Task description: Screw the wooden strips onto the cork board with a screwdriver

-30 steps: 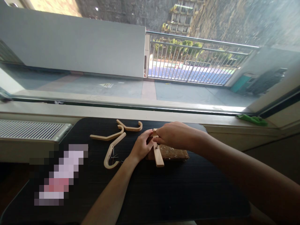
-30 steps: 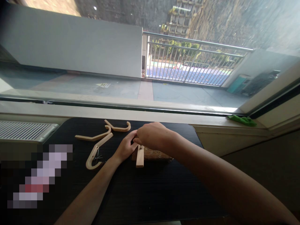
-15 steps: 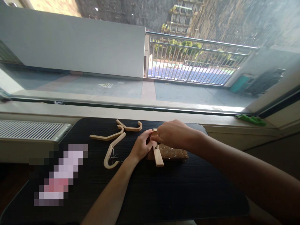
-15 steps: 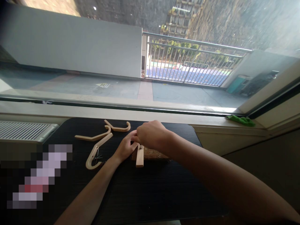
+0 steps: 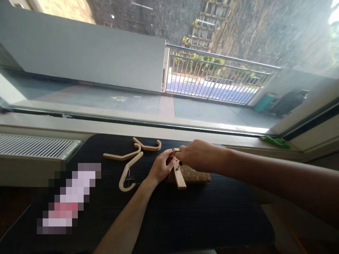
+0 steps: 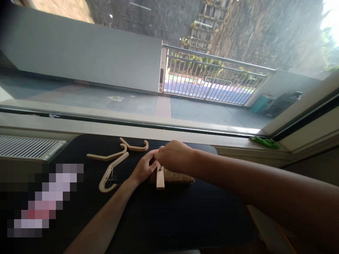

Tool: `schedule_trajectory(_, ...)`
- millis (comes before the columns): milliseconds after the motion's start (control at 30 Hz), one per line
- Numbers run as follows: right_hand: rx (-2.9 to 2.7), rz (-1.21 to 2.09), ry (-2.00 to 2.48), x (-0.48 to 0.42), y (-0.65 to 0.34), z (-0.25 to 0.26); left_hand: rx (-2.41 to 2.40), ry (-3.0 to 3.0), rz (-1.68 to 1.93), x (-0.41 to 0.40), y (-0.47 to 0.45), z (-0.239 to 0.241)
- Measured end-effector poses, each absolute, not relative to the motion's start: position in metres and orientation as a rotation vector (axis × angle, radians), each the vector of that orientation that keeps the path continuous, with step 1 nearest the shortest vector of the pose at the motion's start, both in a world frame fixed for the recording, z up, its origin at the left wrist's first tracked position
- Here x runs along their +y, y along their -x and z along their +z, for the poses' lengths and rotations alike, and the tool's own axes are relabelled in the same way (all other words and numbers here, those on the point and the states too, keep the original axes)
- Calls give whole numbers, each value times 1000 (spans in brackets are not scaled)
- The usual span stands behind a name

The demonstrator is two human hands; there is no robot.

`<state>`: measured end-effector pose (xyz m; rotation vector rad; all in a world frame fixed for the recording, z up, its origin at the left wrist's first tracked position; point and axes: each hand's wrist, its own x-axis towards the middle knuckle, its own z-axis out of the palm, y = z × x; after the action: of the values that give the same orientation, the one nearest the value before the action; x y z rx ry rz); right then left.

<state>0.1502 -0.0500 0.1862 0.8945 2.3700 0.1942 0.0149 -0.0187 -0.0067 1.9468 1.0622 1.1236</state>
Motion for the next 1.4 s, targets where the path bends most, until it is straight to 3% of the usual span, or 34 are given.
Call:
schedule_trajectory(400,2290,261,-641,-48,-145,181,1067,-1955,1136,-19,-16,-7)
schedule_trajectory(1400,2186,-78,-848,-33,-128,186,1060,-1946,1074,-18,-13,-9)
